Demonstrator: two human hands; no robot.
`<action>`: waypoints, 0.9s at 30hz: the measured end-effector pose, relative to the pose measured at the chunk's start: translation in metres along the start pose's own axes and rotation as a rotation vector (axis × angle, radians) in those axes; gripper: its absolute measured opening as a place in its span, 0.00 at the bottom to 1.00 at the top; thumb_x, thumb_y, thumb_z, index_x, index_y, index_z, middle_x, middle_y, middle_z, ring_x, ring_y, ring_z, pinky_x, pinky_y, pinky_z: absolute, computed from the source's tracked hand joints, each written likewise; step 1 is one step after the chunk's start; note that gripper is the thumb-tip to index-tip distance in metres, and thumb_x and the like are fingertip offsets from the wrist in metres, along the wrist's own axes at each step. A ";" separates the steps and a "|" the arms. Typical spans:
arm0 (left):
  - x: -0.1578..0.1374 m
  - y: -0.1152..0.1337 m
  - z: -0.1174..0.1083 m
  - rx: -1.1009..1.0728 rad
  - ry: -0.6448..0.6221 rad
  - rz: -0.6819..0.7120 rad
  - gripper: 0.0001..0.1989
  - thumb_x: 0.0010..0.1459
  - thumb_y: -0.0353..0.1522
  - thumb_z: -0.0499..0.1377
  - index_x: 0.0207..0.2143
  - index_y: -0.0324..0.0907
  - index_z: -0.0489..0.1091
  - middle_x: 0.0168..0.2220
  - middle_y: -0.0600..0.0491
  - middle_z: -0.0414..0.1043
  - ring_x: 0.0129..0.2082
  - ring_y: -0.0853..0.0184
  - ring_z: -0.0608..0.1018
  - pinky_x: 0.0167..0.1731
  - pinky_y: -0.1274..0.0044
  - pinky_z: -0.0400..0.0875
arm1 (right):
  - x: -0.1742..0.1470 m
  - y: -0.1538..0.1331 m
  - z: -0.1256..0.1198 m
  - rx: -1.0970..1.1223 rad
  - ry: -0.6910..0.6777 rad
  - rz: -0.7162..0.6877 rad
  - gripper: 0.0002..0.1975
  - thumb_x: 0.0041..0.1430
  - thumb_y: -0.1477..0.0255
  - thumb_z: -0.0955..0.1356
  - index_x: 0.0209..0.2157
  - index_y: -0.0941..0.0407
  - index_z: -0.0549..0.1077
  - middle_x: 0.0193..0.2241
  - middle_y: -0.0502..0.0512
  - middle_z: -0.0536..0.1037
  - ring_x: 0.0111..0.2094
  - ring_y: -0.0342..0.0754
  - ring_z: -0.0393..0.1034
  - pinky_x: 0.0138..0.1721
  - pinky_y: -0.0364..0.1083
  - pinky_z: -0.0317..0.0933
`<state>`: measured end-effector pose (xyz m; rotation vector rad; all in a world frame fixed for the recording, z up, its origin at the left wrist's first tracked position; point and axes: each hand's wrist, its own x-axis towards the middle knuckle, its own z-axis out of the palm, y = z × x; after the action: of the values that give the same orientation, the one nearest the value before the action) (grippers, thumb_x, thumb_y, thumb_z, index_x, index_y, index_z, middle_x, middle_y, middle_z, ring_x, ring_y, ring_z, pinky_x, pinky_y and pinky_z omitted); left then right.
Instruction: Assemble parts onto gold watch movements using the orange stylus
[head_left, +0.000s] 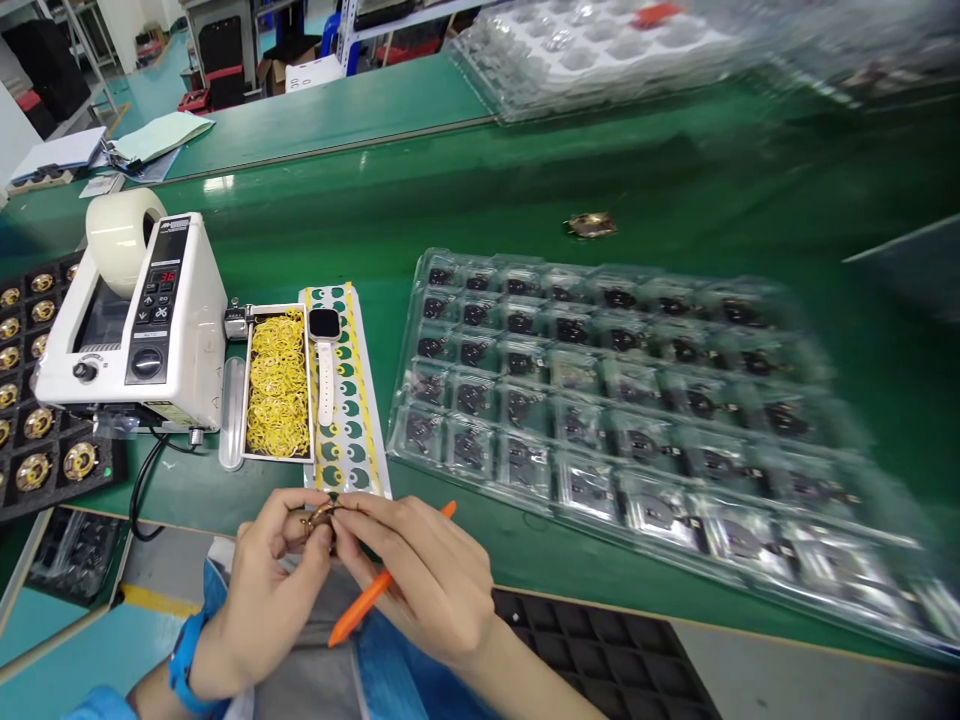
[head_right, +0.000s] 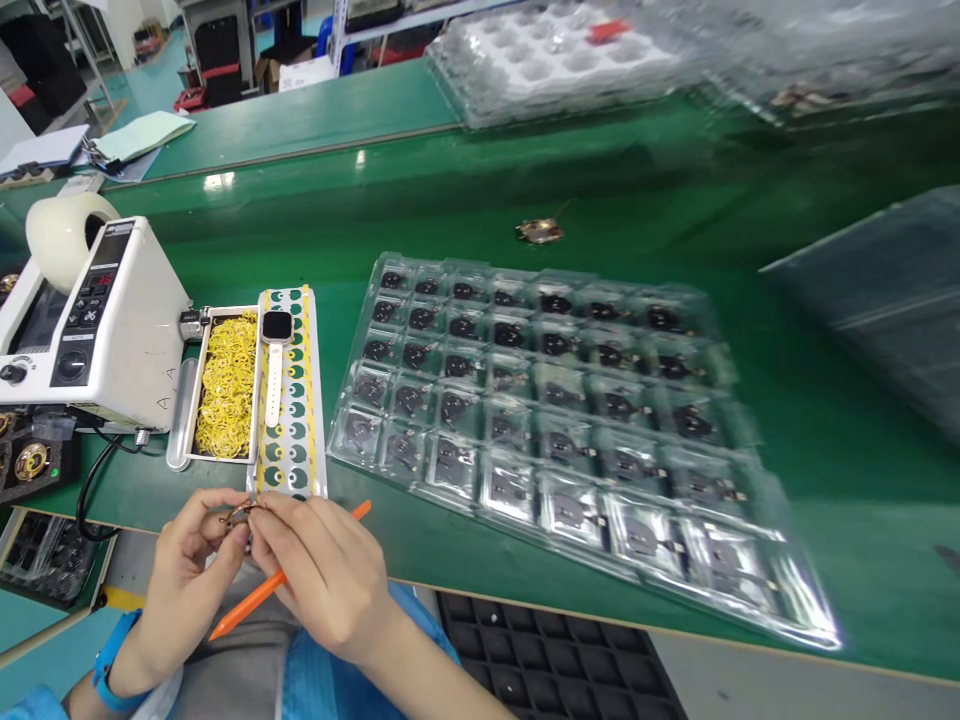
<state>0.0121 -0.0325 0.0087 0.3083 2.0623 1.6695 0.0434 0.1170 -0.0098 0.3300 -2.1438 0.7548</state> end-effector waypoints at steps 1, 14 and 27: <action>0.000 0.000 0.000 -0.005 -0.006 -0.003 0.08 0.64 0.34 0.56 0.44 0.42 0.69 0.27 0.55 0.76 0.29 0.70 0.77 0.32 0.83 0.70 | 0.001 -0.001 -0.001 0.008 -0.003 0.012 0.04 0.64 0.83 0.65 0.38 0.63 0.72 0.32 0.63 0.79 0.29 0.50 0.73 0.27 0.46 0.67; 0.013 0.003 0.002 -0.310 0.135 -0.053 0.11 0.55 0.35 0.65 0.30 0.40 0.66 0.23 0.58 0.71 0.24 0.75 0.72 0.27 0.85 0.67 | 0.000 -0.011 -0.004 0.207 0.003 0.243 0.08 0.63 0.80 0.66 0.44 0.59 0.66 0.35 0.58 0.75 0.28 0.46 0.69 0.25 0.43 0.65; 0.020 0.022 -0.005 -0.318 -0.084 -0.177 0.12 0.44 0.33 0.67 0.23 0.39 0.66 0.20 0.59 0.62 0.14 0.78 0.64 0.13 0.86 0.61 | 0.007 -0.007 -0.026 0.563 -0.468 0.424 0.08 0.70 0.78 0.58 0.41 0.54 0.65 0.31 0.50 0.72 0.28 0.45 0.68 0.28 0.42 0.64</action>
<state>-0.0105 -0.0223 0.0265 0.0857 1.6769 1.8056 0.0580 0.1279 0.0111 0.3719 -2.4313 1.6734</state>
